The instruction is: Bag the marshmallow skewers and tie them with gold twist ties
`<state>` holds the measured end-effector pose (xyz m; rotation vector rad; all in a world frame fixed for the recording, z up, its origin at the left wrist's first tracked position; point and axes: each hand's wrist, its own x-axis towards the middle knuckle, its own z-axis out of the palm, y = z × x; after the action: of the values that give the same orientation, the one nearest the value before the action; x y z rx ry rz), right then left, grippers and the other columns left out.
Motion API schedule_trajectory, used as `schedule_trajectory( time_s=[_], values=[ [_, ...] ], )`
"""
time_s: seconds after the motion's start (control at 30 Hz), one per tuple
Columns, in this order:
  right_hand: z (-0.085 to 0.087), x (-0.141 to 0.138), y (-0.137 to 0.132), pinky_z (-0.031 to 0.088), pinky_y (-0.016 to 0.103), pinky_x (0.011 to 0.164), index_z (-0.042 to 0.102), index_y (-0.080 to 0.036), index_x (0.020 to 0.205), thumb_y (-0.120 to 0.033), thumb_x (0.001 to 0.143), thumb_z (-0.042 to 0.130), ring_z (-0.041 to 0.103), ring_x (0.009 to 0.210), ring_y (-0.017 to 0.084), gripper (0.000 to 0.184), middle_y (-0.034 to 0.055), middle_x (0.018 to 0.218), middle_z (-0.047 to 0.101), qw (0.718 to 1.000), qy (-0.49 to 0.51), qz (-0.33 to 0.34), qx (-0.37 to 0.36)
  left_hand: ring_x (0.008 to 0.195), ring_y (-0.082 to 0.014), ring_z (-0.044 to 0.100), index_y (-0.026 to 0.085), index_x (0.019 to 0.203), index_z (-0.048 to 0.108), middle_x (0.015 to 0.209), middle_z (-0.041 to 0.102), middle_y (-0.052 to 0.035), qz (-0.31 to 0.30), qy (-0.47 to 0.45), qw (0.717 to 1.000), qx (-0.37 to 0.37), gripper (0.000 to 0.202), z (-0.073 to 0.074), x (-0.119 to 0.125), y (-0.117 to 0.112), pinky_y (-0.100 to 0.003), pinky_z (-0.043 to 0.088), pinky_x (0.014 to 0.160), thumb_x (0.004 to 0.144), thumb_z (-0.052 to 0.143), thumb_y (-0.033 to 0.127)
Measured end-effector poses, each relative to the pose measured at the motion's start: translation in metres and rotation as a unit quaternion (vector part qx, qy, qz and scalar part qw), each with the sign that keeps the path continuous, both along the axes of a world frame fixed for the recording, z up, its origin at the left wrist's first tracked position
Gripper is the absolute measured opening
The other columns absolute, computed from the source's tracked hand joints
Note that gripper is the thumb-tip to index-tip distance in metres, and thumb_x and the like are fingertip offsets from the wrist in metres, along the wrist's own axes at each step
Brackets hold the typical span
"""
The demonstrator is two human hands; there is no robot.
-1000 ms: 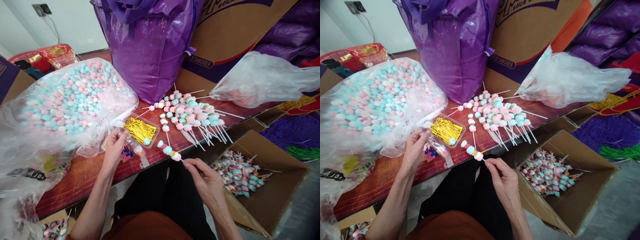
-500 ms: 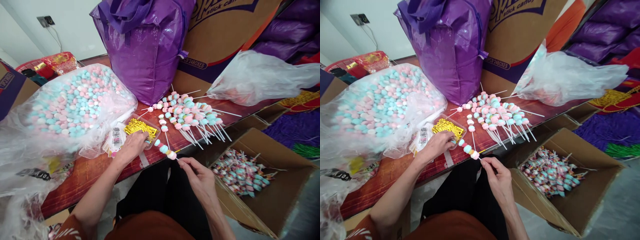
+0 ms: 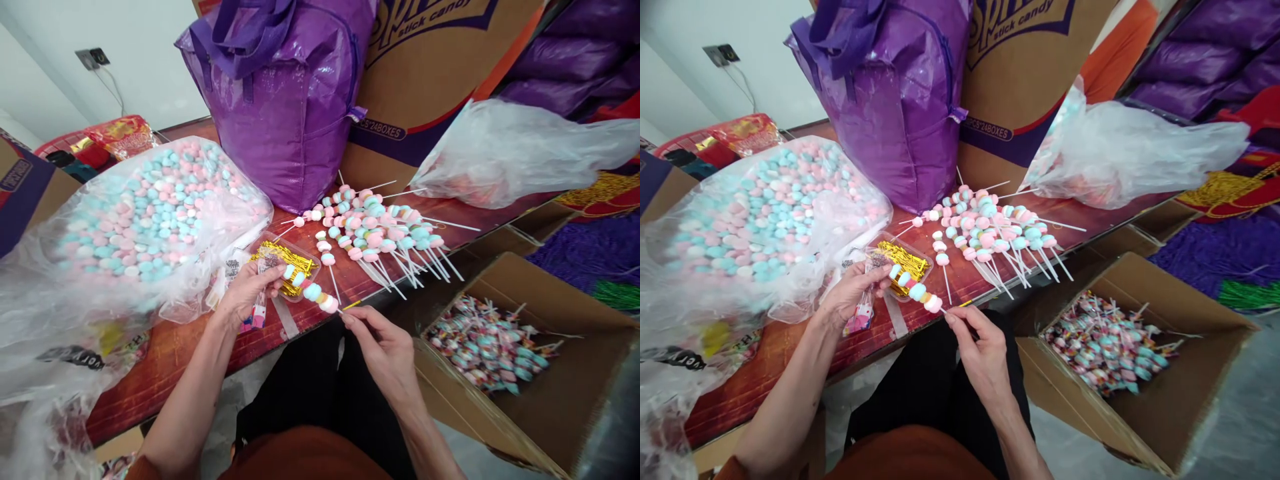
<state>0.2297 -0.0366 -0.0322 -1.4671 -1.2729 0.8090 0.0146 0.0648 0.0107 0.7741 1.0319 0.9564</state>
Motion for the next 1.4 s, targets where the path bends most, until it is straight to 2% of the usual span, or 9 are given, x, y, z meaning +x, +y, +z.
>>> schedule_trajectory(
  time_s=[0.23,0.47,0.63,0.8,1.03,1.23,1.4],
  values=[
    [0.000,-0.006,0.001,0.046,0.026,0.062,0.071,-0.020,0.080,-0.033,0.091,0.062,0.058,0.066,0.016,0.018,0.0002,0.073,0.065,1.000,-0.014,0.016,0.016,0.045,-0.0075,0.049,0.013,0.077,0.076,0.054,0.060,-0.0013,-0.009,-0.003,1.000,0.010,0.027,-0.003,0.003,-0.007,-0.016,0.038,0.041,0.063,0.088,0.033],
    [0.000,-0.009,-0.001,0.042,0.026,0.059,0.071,-0.020,0.084,-0.028,0.093,0.061,0.054,0.064,0.013,0.015,-0.0006,0.073,0.060,0.999,-0.027,0.010,0.036,0.052,-0.0092,0.056,0.014,0.088,0.077,0.061,0.064,-0.0026,-0.001,0.039,0.997,0.074,0.031,-0.002,0.006,-0.014,-0.017,0.043,0.047,0.067,0.085,0.035],
    [0.000,-0.009,-0.002,0.040,0.026,0.057,0.070,-0.020,0.084,-0.024,0.094,0.061,0.051,0.063,0.012,0.014,-0.0018,0.070,0.055,0.998,-0.020,0.013,0.060,0.052,-0.0096,0.056,0.013,0.089,0.075,0.059,0.064,-0.0005,0.013,0.052,0.997,0.061,0.036,-0.007,0.008,-0.014,-0.018,0.043,0.046,0.066,0.086,0.039],
    [0.000,-0.010,-0.003,0.038,0.026,0.056,0.070,-0.020,0.084,-0.022,0.094,0.061,0.050,0.062,0.012,0.014,-0.0017,0.071,0.055,0.997,-0.036,0.018,0.061,0.058,-0.0115,0.062,0.014,0.095,0.074,0.068,0.070,-0.0027,0.021,0.042,0.997,0.054,0.043,-0.013,0.008,-0.015,-0.019,0.047,0.049,0.066,0.085,0.044],
    [-0.001,-0.010,-0.004,0.038,0.025,0.055,0.069,-0.020,0.085,-0.020,0.094,0.061,0.050,0.061,0.011,0.012,-0.0021,0.072,0.054,0.996,-0.052,0.023,0.075,0.060,-0.0125,0.064,0.013,0.092,0.076,0.067,0.072,-0.0043,0.033,0.033,0.997,0.057,0.037,-0.017,0.007,-0.017,-0.021,0.048,0.056,0.065,0.087,0.037],
    [-0.001,-0.009,-0.005,0.040,0.025,0.056,0.070,-0.019,0.087,-0.018,0.094,0.061,0.052,0.062,0.011,0.011,-0.0012,0.073,0.057,0.994,-0.055,0.033,0.088,0.062,-0.0125,0.065,0.014,0.089,0.078,0.069,0.073,-0.0046,0.061,0.014,0.997,0.038,0.038,-0.024,0.005,-0.015,-0.020,0.048,0.058,0.061,0.089,0.038],
    [0.001,-0.011,-0.003,0.042,0.024,0.058,0.070,-0.019,0.089,-0.015,0.093,0.061,0.055,0.065,0.011,0.011,-0.0005,0.075,0.059,0.989,-0.077,0.058,0.111,0.064,-0.0135,0.064,0.016,0.090,0.080,0.077,0.076,-0.0062,0.058,0.038,0.995,0.077,0.032,-0.025,0.005,-0.016,-0.025,0.049,0.064,0.066,0.086,0.036]
  ],
)
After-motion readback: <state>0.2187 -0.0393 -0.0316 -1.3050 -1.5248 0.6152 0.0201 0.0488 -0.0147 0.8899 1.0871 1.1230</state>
